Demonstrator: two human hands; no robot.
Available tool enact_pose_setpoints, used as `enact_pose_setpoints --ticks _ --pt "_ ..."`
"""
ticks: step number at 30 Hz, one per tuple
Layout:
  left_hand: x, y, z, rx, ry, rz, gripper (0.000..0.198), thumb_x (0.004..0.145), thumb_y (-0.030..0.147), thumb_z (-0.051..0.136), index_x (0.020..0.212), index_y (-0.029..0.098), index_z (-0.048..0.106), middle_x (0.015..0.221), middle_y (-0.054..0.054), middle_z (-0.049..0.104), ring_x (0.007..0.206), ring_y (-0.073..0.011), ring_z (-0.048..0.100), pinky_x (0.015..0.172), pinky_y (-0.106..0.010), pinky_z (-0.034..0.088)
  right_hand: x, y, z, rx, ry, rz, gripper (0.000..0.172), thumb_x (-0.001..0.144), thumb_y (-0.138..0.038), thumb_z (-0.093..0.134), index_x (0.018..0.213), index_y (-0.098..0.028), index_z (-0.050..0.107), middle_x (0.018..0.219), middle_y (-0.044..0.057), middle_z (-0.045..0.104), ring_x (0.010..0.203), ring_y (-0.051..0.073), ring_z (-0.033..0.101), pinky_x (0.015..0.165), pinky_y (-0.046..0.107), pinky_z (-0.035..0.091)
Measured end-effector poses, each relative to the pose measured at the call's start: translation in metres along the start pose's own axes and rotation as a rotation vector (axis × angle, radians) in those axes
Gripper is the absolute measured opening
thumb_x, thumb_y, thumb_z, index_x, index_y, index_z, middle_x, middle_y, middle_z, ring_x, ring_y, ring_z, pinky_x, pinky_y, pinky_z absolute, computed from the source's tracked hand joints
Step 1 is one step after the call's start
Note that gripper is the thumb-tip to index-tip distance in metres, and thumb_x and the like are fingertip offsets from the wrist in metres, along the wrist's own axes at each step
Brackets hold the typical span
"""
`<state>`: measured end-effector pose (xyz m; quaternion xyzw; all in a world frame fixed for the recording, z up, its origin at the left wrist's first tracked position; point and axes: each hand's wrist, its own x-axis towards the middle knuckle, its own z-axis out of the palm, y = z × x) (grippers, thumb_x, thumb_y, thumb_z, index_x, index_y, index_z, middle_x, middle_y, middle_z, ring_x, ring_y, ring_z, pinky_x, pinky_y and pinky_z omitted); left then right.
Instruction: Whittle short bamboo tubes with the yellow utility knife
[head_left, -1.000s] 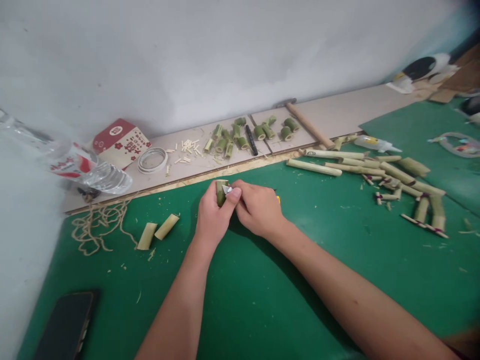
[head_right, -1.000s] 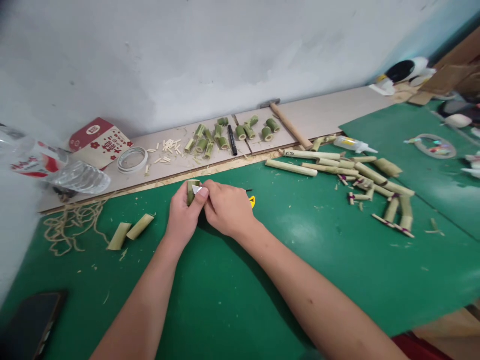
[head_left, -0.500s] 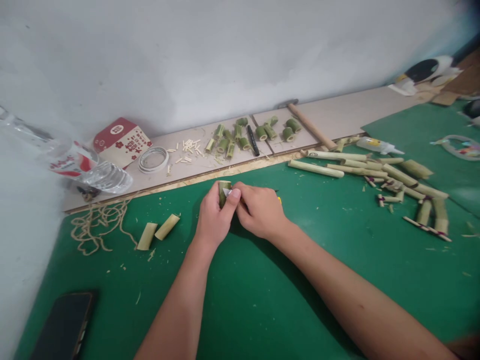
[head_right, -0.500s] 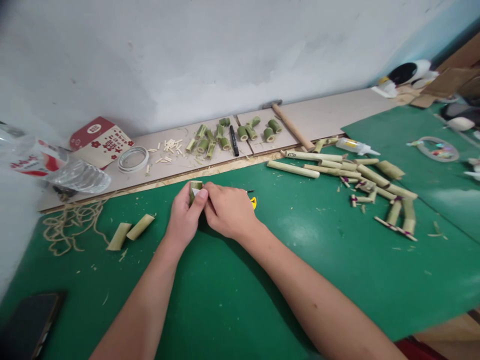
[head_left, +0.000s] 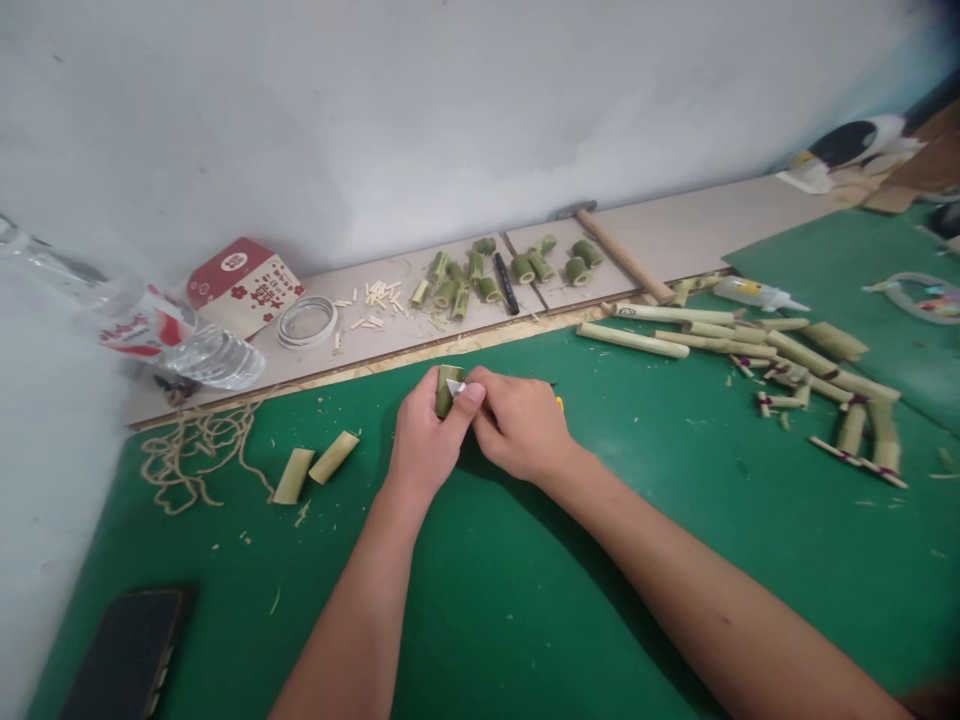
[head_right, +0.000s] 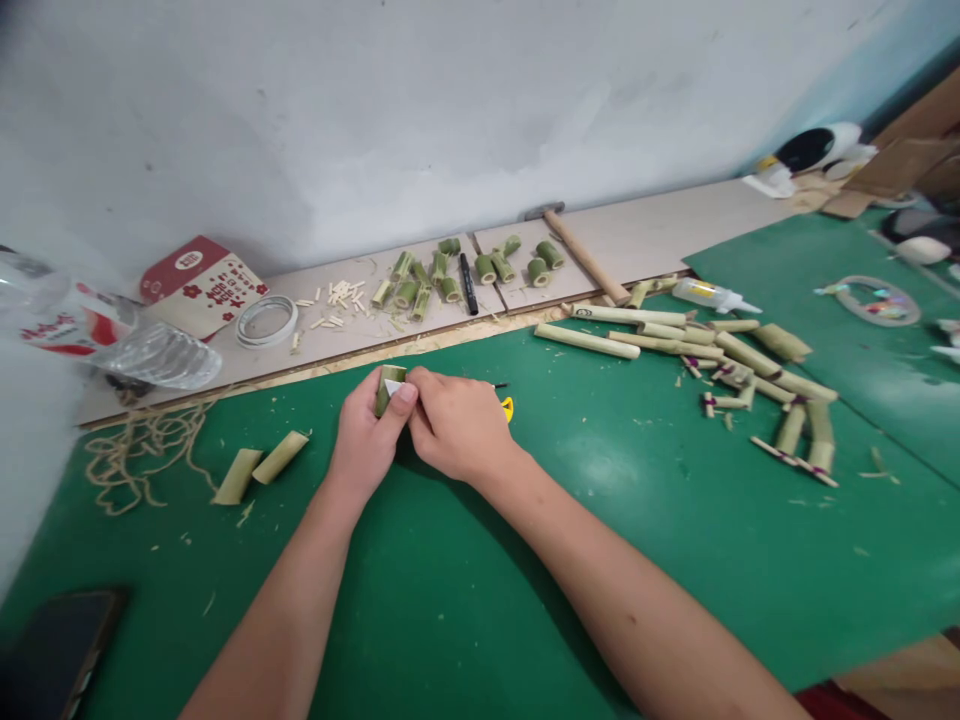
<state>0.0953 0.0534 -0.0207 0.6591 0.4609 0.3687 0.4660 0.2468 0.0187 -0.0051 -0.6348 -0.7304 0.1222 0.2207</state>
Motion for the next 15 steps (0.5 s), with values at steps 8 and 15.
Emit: enact_pose_setpoints --ticks 8,15 --pt "0.0028 -0.0018 -0.0009 0.026 0.006 -0.03 0.063 0.091 0.082 0.067 0.082 0.02 0.058 0.068 0.004 0.054 0.065 -0.0138 0.045 0.061 -0.029 0.034 0.0007 0.0024 0.0016 -0.03 0.02 0.018 0.032 0.103 -0.036 0.04 0.103 -0.019 0.067 0.087 0.009 0.077 0.069 0.021 0.062 0.063 0.033 0.023" --pt "0.0026 -0.0019 0.0003 0.041 0.021 -0.03 0.063 0.092 0.081 0.067 0.078 0.021 0.054 0.066 0.005 0.048 0.065 -0.0134 0.041 0.061 -0.029 0.031 0.0005 0.0028 0.0026 -0.02 0.065 0.019 0.032 0.102 -0.035 0.04 0.104 -0.019 0.068 0.087 0.009 0.077 0.072 0.022 0.063 0.064 0.033 0.026"
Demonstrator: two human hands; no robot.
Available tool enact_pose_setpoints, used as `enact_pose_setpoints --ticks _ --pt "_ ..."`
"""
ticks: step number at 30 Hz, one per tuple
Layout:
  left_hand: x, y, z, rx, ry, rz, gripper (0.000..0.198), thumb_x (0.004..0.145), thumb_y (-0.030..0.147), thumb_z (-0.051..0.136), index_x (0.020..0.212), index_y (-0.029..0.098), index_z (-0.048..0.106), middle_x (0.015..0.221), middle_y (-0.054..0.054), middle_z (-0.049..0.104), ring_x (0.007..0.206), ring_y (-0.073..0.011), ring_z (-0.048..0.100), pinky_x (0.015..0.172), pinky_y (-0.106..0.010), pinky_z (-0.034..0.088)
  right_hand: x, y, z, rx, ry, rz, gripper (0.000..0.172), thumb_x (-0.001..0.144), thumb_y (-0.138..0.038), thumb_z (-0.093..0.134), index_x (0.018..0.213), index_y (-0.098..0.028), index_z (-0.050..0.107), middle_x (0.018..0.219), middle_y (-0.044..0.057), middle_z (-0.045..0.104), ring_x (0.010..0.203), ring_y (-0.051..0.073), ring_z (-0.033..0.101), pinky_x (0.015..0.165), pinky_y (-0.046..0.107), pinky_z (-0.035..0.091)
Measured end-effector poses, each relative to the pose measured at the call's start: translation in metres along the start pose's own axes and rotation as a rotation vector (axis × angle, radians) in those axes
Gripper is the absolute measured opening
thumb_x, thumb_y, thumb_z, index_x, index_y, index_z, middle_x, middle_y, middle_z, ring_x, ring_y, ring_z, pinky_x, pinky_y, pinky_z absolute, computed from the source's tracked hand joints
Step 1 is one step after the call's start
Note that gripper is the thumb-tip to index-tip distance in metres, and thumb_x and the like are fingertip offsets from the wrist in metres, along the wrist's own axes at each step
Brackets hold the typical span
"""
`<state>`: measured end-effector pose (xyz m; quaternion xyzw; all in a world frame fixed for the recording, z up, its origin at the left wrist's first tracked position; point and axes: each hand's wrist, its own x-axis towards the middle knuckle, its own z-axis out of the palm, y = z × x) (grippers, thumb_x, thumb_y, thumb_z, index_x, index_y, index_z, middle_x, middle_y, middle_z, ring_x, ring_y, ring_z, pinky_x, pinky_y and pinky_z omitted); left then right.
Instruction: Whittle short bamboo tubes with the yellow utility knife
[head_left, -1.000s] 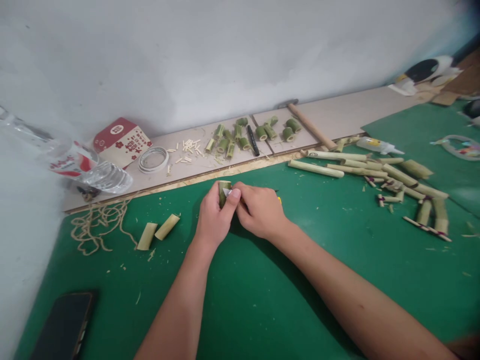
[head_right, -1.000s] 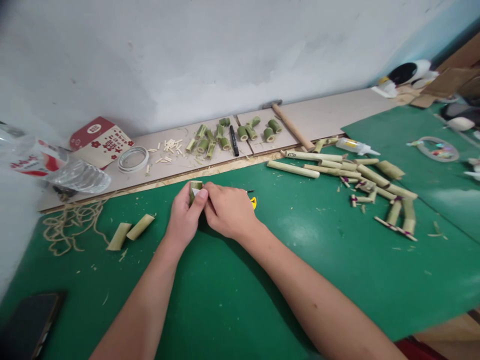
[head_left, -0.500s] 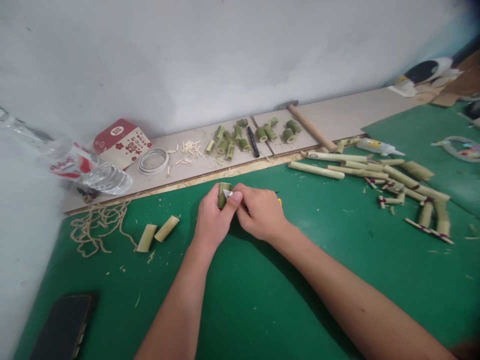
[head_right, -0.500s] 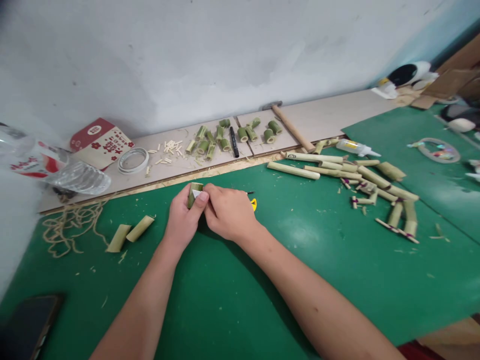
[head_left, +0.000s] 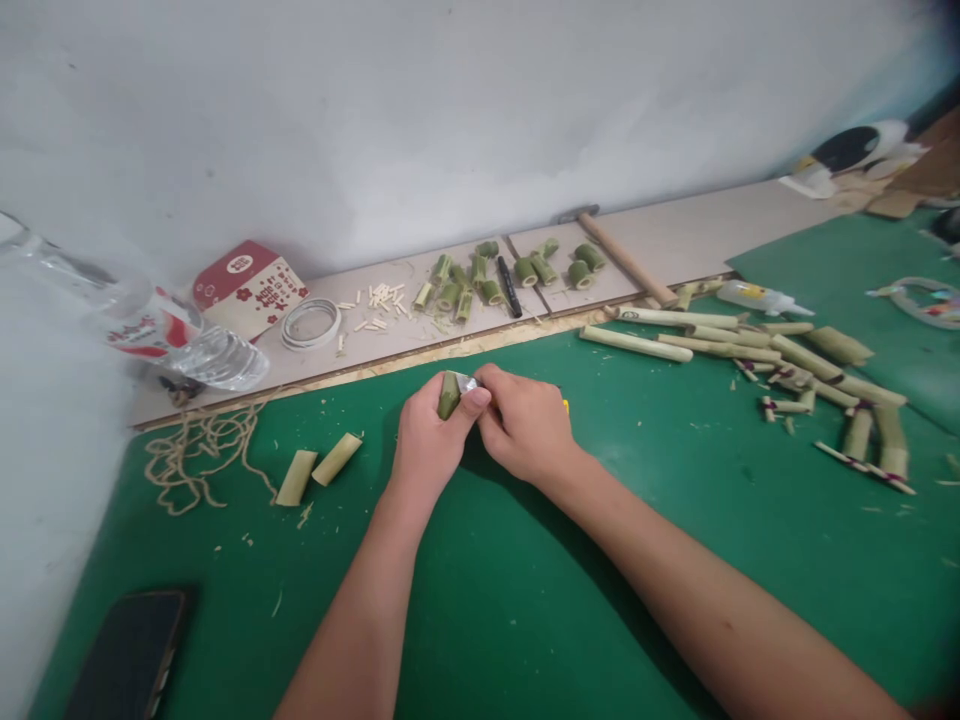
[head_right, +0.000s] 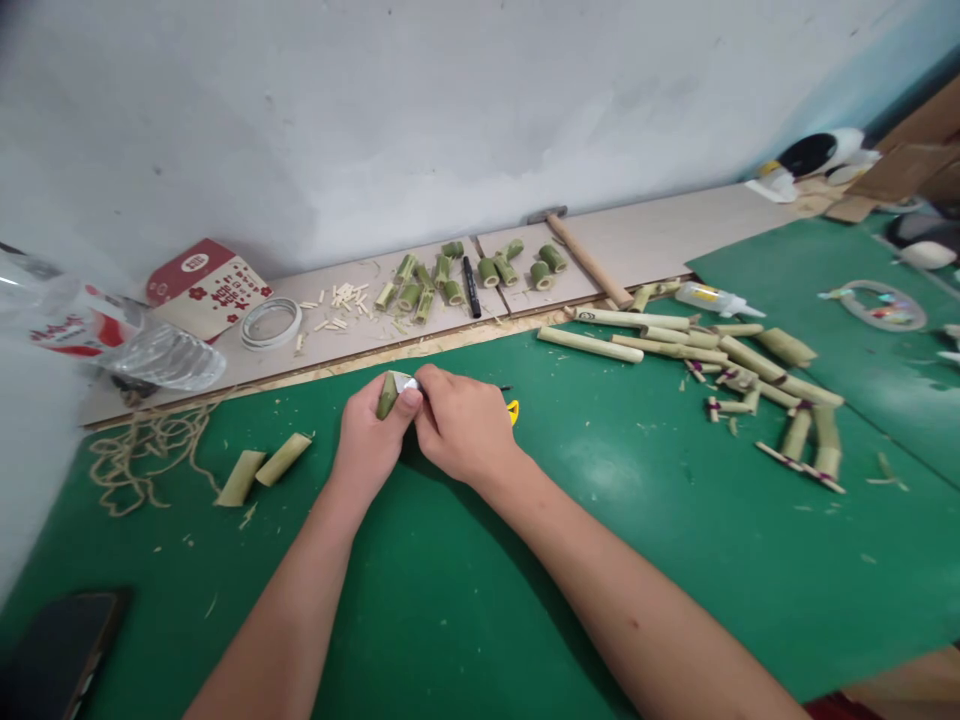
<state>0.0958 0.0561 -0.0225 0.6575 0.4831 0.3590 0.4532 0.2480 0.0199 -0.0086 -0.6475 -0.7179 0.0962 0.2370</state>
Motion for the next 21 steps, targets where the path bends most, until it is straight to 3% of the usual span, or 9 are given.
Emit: enact_pose_setpoints --ticks 11,21 --pt "-0.002 -0.003 0.001 -0.097 -0.036 0.007 0.054 0.098 0.074 0.067 0.089 0.021 0.058 0.076 0.004 0.055 0.07 -0.0141 0.047 0.068 -0.029 0.038 0.002 -0.004 -0.008 -0.002 -0.101 0.007 0.032 0.105 -0.035 0.04 0.106 -0.019 0.068 0.087 0.009 0.078 0.069 0.022 0.063 0.063 0.033 0.025" --pt "-0.003 -0.003 0.0 -0.045 -0.055 0.043 0.051 0.102 0.071 0.061 0.089 0.022 0.054 0.075 0.003 0.054 0.07 -0.0147 0.047 0.068 -0.03 0.039 0.003 -0.004 -0.012 -0.024 -0.154 -0.011 0.029 0.104 -0.035 0.041 0.102 -0.019 0.066 0.085 0.009 0.077 0.067 0.021 0.061 0.063 0.033 0.024"
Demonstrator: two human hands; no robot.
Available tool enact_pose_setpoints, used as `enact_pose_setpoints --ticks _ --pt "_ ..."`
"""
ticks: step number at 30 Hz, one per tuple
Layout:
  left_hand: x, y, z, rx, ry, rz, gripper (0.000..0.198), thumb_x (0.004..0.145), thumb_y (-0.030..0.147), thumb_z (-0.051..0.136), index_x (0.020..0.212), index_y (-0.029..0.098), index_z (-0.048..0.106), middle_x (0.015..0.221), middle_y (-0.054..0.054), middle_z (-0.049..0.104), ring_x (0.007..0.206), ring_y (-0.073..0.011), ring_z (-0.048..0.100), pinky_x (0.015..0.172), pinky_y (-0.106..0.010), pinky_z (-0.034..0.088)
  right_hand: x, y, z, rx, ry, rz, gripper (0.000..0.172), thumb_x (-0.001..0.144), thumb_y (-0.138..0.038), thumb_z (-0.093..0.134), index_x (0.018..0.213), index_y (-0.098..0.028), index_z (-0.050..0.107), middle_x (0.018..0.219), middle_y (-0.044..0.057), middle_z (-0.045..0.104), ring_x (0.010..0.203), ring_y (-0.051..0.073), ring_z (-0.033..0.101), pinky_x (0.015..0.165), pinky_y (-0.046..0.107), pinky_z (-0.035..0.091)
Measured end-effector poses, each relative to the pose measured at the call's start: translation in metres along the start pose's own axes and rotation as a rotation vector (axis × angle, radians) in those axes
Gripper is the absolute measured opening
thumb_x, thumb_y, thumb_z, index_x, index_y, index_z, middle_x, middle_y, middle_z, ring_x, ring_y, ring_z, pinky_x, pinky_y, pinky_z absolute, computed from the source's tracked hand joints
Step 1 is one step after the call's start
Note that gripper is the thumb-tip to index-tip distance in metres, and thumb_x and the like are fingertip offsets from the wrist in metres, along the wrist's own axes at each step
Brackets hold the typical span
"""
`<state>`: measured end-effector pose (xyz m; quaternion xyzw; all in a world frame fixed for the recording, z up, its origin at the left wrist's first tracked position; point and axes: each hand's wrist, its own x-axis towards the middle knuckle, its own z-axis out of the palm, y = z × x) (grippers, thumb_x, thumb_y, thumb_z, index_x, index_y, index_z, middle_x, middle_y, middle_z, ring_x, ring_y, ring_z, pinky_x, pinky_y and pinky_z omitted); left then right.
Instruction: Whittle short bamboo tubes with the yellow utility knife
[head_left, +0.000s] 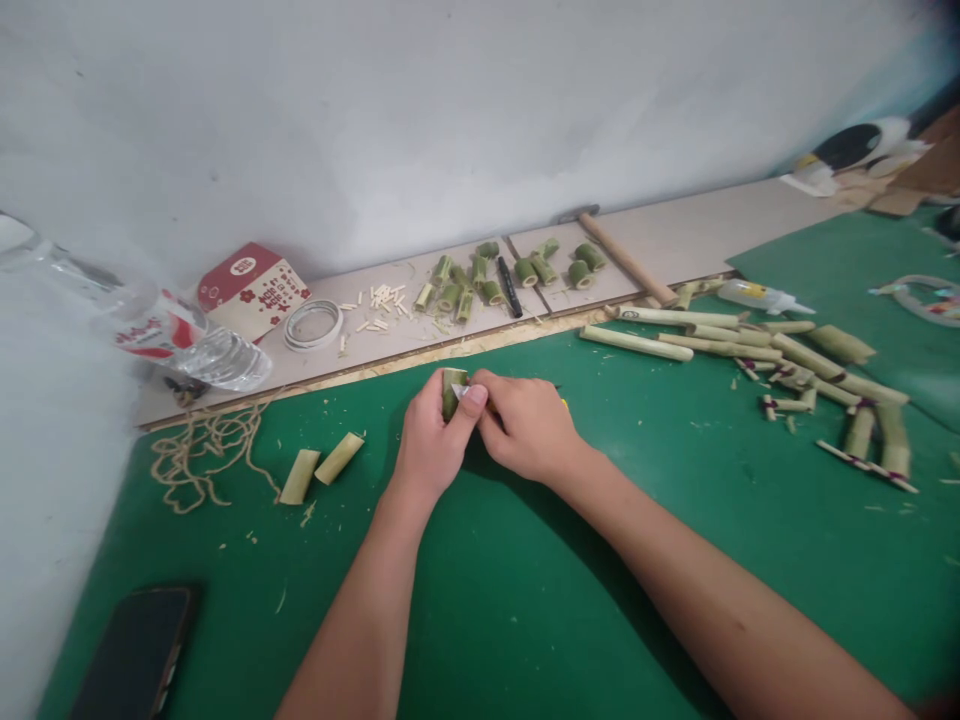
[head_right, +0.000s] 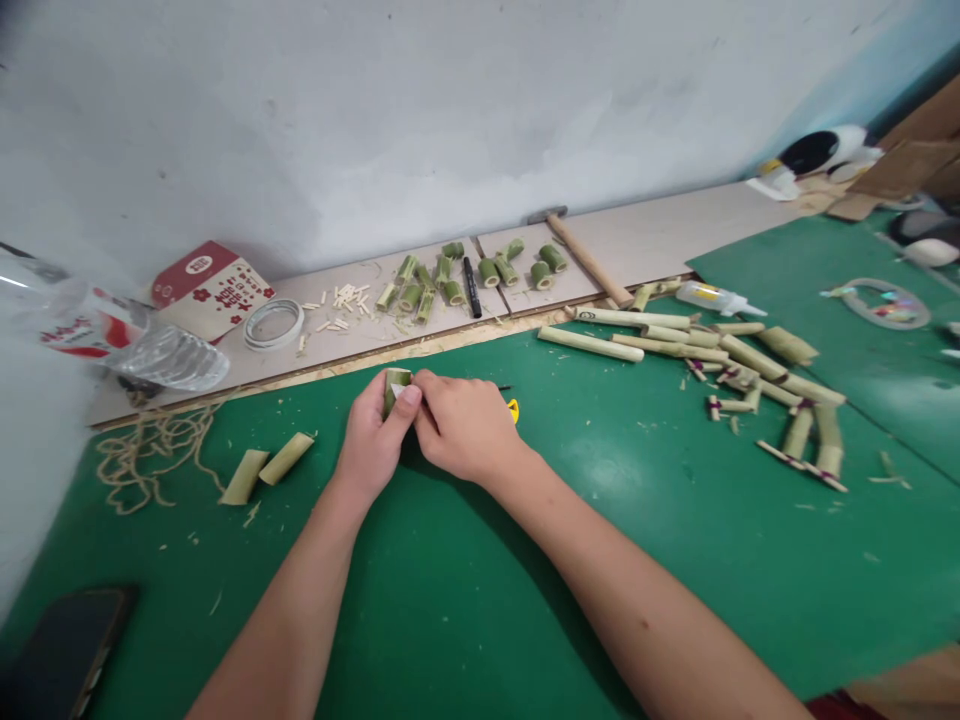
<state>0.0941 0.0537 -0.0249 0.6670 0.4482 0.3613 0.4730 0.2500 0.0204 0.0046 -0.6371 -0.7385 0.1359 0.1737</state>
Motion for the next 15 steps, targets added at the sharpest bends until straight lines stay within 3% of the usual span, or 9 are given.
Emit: enact_pose_setpoints --ticks 15 --pt "0.0018 0.0026 0.0007 0.091 0.019 -0.027 0.057 0.1 0.078 0.057 0.09 0.022 0.056 0.078 0.002 0.063 0.072 -0.0167 0.054 0.068 -0.03 0.039 0.0 -0.0001 0.0047 -0.018 0.045 0.036 0.031 0.105 -0.037 0.041 0.102 -0.02 0.067 0.084 0.008 0.076 0.067 0.021 0.06 0.062 0.033 0.022"
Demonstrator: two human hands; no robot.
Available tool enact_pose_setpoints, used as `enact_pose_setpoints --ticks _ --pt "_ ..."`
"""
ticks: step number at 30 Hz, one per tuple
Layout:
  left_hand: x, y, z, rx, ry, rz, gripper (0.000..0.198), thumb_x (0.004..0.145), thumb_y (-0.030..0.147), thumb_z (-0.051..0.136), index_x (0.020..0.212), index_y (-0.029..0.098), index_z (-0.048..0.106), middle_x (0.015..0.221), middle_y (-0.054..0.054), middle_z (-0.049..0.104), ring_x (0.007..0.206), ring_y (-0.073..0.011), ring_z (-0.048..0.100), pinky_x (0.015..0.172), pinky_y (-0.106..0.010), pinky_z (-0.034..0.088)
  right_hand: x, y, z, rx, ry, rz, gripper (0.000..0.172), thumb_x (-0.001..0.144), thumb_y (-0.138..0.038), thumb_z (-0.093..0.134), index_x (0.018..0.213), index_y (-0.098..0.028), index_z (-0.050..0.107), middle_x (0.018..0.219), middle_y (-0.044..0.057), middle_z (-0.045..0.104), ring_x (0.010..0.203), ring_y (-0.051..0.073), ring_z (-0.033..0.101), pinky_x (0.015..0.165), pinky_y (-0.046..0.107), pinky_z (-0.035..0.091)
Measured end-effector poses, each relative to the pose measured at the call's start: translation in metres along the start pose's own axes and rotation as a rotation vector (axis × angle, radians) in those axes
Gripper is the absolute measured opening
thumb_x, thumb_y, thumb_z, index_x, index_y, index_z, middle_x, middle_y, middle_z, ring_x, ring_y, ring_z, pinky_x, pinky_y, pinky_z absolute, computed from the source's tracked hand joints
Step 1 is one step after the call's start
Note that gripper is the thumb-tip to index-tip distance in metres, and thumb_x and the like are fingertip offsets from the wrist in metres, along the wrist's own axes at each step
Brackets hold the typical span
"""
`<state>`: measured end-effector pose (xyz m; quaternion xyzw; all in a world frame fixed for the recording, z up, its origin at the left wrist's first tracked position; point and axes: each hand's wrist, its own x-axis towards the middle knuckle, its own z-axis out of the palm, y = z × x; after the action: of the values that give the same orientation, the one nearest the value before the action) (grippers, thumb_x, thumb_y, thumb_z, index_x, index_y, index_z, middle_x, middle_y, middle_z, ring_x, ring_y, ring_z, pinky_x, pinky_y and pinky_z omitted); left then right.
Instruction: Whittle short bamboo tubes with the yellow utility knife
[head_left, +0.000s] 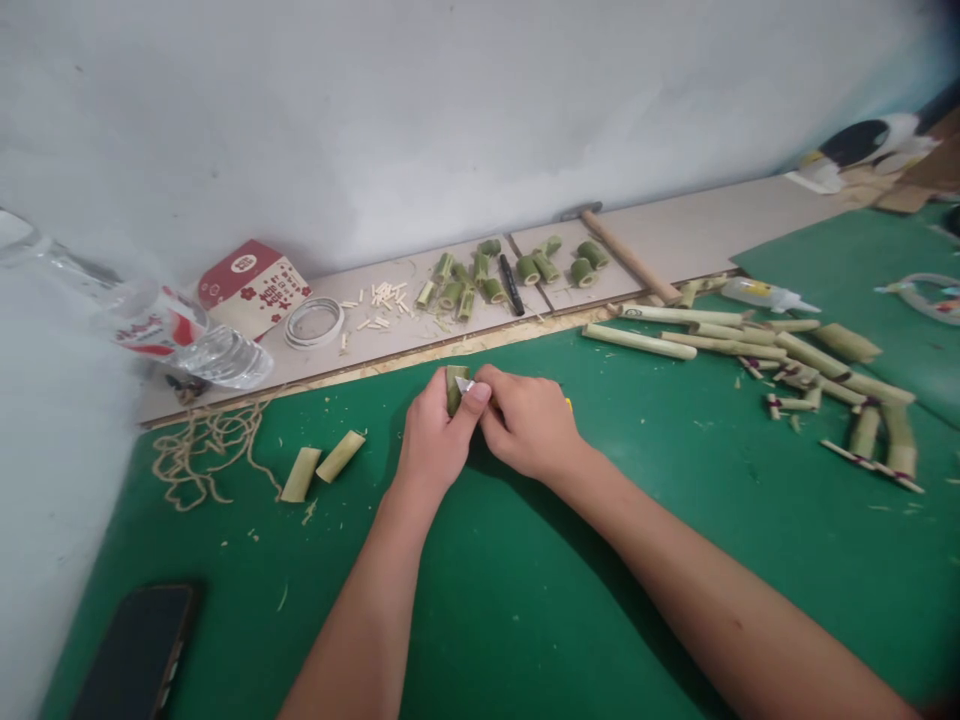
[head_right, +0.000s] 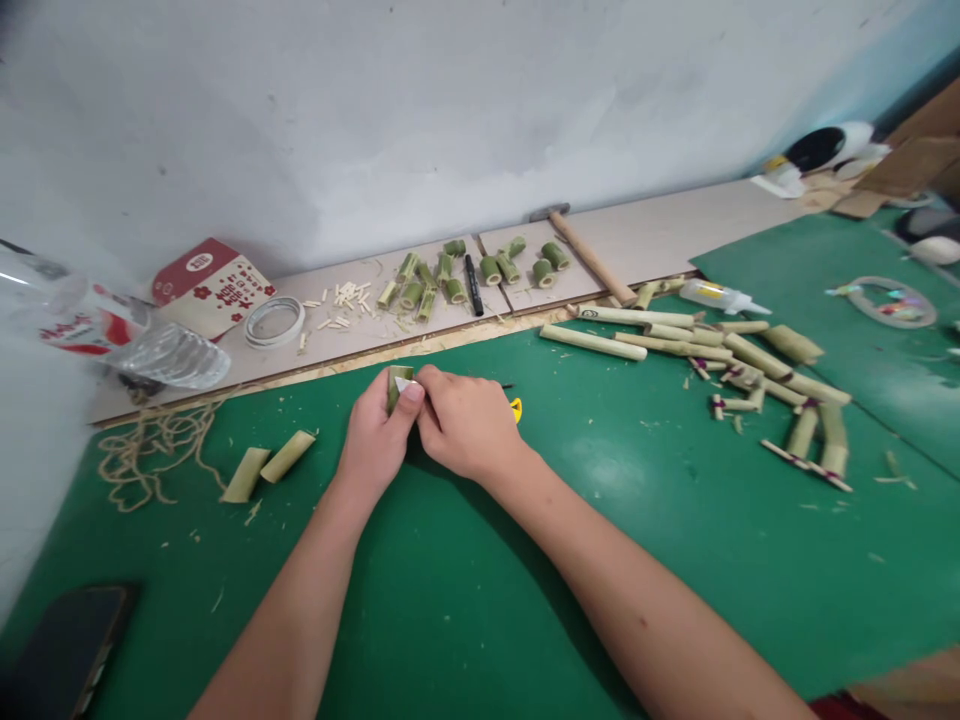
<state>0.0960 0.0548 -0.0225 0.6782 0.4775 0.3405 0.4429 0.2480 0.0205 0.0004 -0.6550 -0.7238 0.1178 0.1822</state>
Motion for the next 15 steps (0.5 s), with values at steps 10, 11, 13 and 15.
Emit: enact_pose_setpoints --ticks 10,11,13,15 --pt "0.0008 0.0022 0.0003 0.076 0.02 -0.018 0.068 0.094 0.089 0.052 0.082 0.022 0.054 0.07 0.003 0.057 0.066 -0.0161 0.048 0.063 -0.03 0.031 0.0004 0.0023 0.0032 -0.035 0.028 0.027 0.029 0.104 -0.036 0.042 0.104 -0.02 0.067 0.089 0.01 0.079 0.069 0.023 0.063 0.062 0.034 0.02" --pt "0.0008 0.0024 0.0004 0.082 0.024 -0.018 0.069 0.094 0.09 0.051 0.081 0.022 0.054 0.069 0.003 0.056 0.066 -0.0159 0.047 0.063 -0.03 0.031 0.0003 0.0023 0.0036 -0.037 0.033 0.029 0.029 0.103 -0.036 0.042 0.105 -0.02 0.067 0.089 0.01 0.079 0.069 0.023 0.063 0.062 0.034 0.02" --pt "0.0011 0.0026 0.0007 0.09 0.028 -0.017 0.069 0.094 0.09 0.05 0.081 0.022 0.054 0.068 0.003 0.055 0.065 -0.0157 0.046 0.063 -0.03 0.031 0.0 0.0022 0.0041 -0.036 0.043 0.033 0.029 0.103 -0.035 0.043 0.104 -0.02 0.067 0.089 0.01 0.079 0.069 0.023 0.063 0.062 0.034 0.02" --pt "0.0014 0.0027 0.0009 0.091 0.03 -0.013 0.069 0.095 0.09 0.05 0.08 0.022 0.054 0.068 0.003 0.055 0.066 -0.0155 0.046 0.062 -0.03 0.031 -0.0005 0.0018 0.0046 -0.029 0.052 0.035 0.029 0.103 -0.035 0.043 0.103 -0.02 0.067 0.088 0.01 0.079 0.069 0.022 0.063 0.062 0.034 0.021"
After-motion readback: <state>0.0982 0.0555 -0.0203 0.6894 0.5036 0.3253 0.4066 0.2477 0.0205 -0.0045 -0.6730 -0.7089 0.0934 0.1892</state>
